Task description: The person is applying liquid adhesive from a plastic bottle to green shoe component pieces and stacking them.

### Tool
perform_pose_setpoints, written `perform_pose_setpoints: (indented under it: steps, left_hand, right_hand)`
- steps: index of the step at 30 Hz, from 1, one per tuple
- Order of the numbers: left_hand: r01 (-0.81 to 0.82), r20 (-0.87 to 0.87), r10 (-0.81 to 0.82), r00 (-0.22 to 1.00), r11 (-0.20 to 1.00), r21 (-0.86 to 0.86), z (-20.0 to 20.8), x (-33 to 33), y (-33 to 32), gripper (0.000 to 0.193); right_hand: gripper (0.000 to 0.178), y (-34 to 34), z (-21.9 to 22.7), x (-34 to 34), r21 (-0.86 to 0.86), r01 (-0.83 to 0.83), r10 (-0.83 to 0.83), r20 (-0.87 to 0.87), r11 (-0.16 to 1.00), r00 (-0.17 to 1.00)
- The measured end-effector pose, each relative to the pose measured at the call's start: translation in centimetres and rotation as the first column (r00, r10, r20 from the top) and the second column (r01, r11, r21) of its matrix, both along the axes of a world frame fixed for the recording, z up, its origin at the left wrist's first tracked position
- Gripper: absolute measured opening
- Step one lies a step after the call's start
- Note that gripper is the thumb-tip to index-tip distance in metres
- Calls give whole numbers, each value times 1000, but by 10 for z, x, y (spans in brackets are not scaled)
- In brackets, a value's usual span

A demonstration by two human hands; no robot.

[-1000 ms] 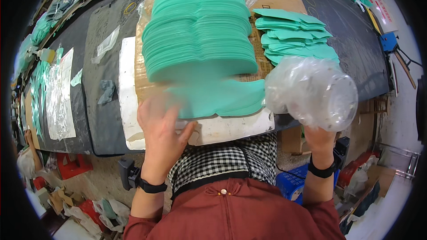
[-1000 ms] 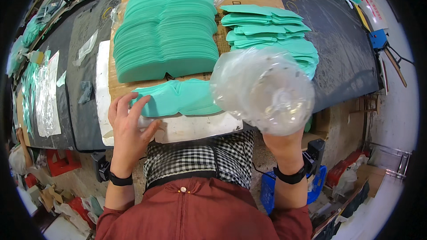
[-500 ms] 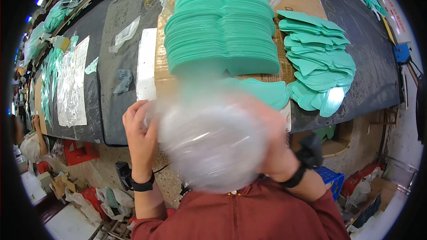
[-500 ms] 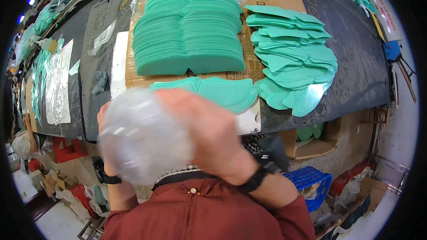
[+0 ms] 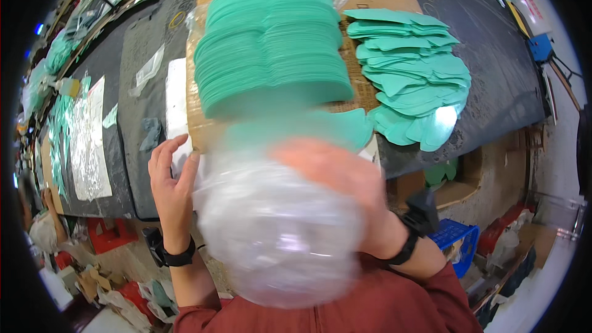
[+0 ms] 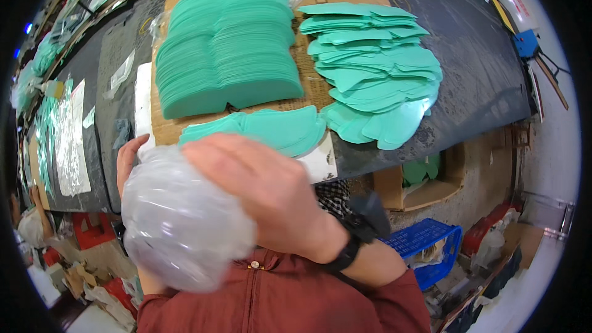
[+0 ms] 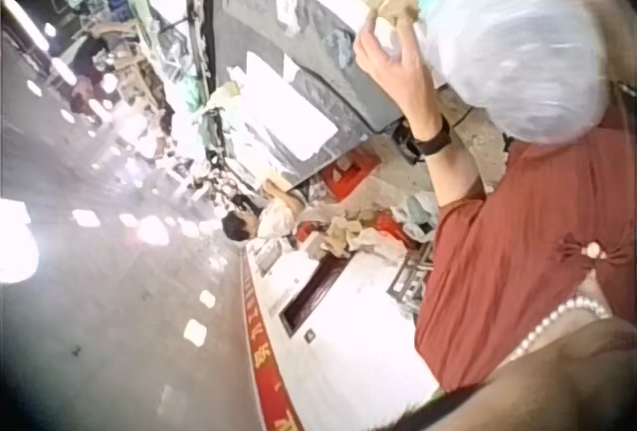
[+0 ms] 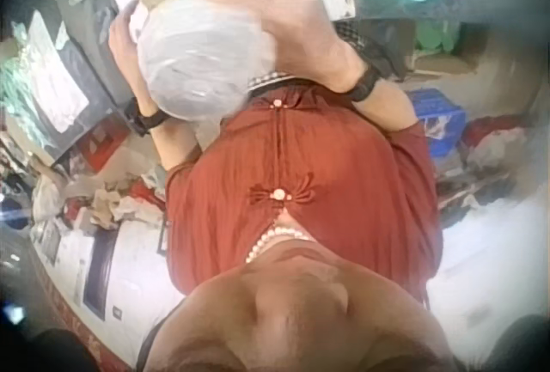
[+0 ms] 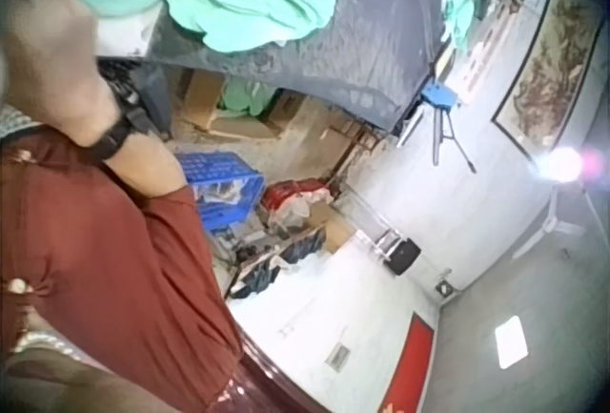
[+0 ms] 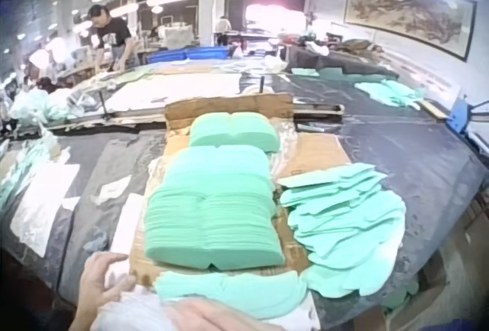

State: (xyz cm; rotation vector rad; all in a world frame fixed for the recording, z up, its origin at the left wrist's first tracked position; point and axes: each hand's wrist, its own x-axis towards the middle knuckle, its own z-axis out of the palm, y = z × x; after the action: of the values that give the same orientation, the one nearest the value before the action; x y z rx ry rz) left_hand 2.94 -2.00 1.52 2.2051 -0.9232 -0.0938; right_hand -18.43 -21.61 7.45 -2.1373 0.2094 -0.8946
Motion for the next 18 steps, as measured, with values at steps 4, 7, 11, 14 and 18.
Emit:
perform_pose_setpoints:
  steps: [4, 7, 11, 14, 18]
  left_hand:
    - [42, 28, -39, 999, 992, -123, -21, 22, -48, 59]
    - [-33, -85, 28, 996, 998, -57, -7, 11, -69, 59]
    - [-15, -145, -5, 989, 991, -132, -23, 15, -78, 49]
    - [-9, 46, 16, 999, 989, -144, -34, 22, -70, 40]
    - [-4, 116, 20, 993, 991, -135, -24, 18, -67, 29]
  right_hand:
    - [58, 9, -16, -3, -19, 15, -17, -121, 1000, 993]
    - [61, -14, -10, -42, 67, 39, -30, -127, 997, 992]
    - [62, -32, -37, -100, 74, 305, -271, -294, 949, 916]
    - [63, -44, -58, -117, -461, 383, -530, -246, 801, 812]
    - [55, -47, -49, -125, -128, 617, -628, -65, 776, 776]
